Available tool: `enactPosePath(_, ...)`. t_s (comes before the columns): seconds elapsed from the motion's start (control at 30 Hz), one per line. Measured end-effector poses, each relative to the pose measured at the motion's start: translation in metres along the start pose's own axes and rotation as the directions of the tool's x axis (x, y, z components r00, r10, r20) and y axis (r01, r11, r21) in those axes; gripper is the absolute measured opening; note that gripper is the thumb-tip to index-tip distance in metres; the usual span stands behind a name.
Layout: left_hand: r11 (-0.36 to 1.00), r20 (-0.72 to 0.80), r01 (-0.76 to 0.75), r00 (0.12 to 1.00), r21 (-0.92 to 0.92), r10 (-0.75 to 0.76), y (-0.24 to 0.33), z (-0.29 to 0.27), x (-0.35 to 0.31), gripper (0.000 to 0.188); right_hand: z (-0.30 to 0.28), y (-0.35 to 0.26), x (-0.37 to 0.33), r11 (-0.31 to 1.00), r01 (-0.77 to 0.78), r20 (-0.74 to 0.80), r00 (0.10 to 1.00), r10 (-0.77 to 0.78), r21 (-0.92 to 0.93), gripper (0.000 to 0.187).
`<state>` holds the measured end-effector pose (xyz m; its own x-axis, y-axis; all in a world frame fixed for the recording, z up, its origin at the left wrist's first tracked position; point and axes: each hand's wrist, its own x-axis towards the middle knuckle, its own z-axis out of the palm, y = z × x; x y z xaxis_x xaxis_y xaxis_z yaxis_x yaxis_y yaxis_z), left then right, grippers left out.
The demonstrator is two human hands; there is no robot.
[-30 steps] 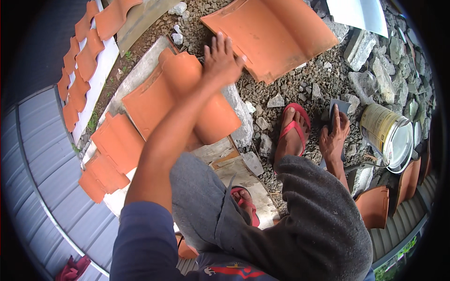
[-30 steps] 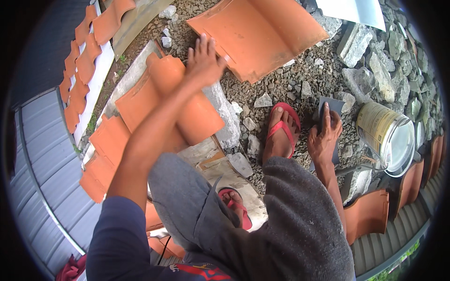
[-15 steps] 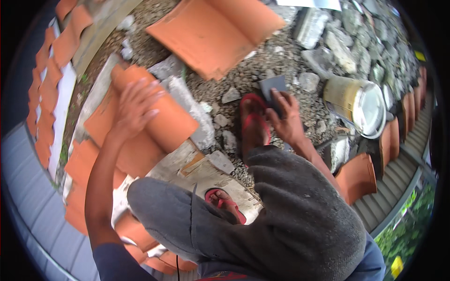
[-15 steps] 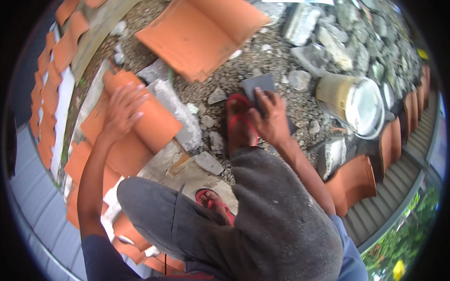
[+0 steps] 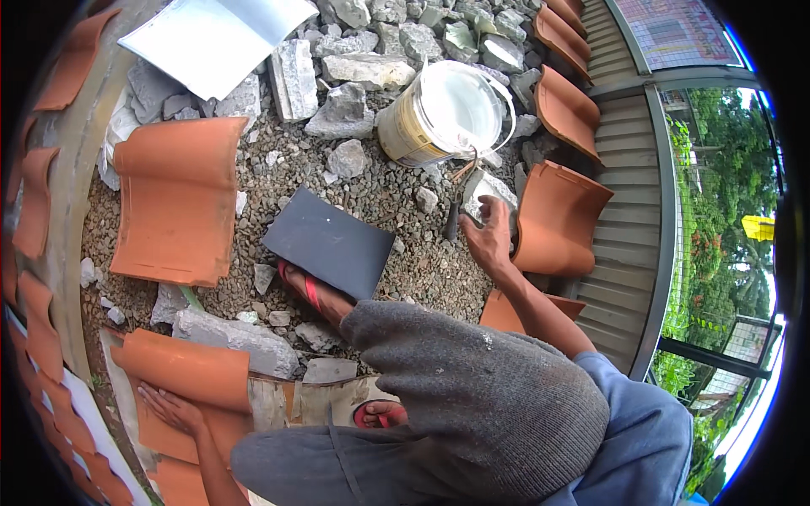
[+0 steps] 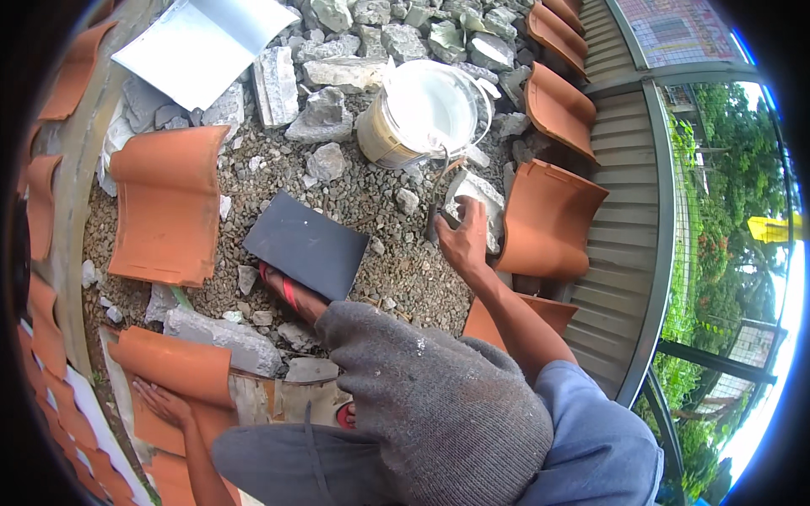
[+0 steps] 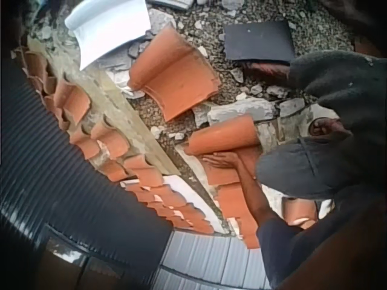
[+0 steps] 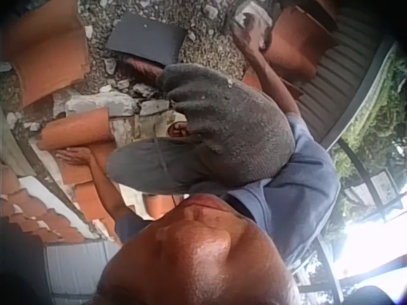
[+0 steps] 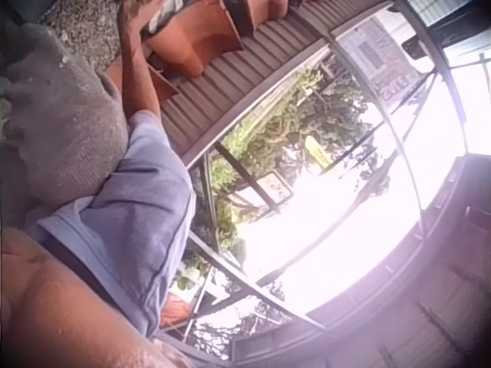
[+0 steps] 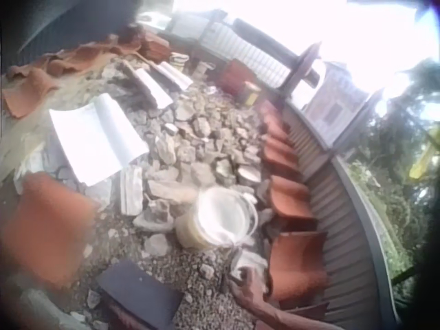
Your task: The person rubs roof tiles with sandpaper and paints them using a paint roller.
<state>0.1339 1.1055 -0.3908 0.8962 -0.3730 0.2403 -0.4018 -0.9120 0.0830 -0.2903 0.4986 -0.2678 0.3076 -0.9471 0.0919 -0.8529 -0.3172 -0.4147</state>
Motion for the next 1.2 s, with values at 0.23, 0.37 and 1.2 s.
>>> enactPosePath(0.23, 1.0, 0.006, 0.005, 1.0, 0.009, -0.005, -0.023, 0.006, -0.009, 0.054, 0.049, 0.033, 0.002, 0.989, -0.058, 0.163, 0.983, 0.08, -0.136, 0.04)
enactPosePath(0.37, 0.998, -0.008, -0.034, 0.999, 0.047, 0.035, -0.025, 0.007, -0.009, 0.053, 0.008, 0.041, -0.002, 0.982, -0.122, 0.005, 0.992, 0.123, 0.144, 0.025)
enactPosePath(1.2, 0.997, -0.023, 0.03, 0.999, 0.073, -0.029, -0.021, 0.01, -0.009, 0.057, -0.181, -0.137, 0.256, 0.653, 0.542, 0.706, 0.708, -0.015, -0.53, 0.018)
